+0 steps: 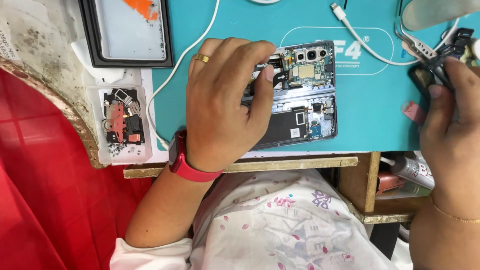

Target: Installing a motherboard into a smartphone, connecting internal cables, and securing with screws.

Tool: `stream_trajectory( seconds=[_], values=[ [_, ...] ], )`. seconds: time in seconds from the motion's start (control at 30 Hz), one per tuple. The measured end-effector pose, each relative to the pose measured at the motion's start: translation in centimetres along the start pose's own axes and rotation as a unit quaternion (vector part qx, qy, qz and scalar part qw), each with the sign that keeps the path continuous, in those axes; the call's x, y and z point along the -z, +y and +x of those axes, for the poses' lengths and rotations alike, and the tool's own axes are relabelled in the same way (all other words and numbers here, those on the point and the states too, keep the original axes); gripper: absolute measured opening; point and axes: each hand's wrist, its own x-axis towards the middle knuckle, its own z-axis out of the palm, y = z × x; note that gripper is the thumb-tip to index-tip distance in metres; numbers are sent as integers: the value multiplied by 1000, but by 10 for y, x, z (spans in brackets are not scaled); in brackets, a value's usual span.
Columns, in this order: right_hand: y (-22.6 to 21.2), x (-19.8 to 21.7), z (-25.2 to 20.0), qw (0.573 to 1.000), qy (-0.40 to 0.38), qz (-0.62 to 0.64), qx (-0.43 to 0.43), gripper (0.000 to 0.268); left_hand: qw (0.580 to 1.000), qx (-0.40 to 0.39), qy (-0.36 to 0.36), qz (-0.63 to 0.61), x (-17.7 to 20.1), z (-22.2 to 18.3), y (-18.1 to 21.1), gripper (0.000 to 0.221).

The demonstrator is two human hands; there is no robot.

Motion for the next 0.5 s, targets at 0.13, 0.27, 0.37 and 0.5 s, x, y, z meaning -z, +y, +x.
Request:
stream_trajectory(
  seconds=[0.13,0.27,0.37,0.5],
  values=[
    [-12,10,18,1000,2,7,-4,34,999,-39,0,-2,1,3,-2,17],
    [-16,15,20,997,45,-41,39,26,999,-52,-4,-13,1,2,-2,12],
    [-10,25,4,997,65,-33,6,21,999,-45,-8,0,2,2,0,11],
    [27,44,-38,989,71,5,-129,19,1000,-27,-6,13,1,0,0,11]
  ],
)
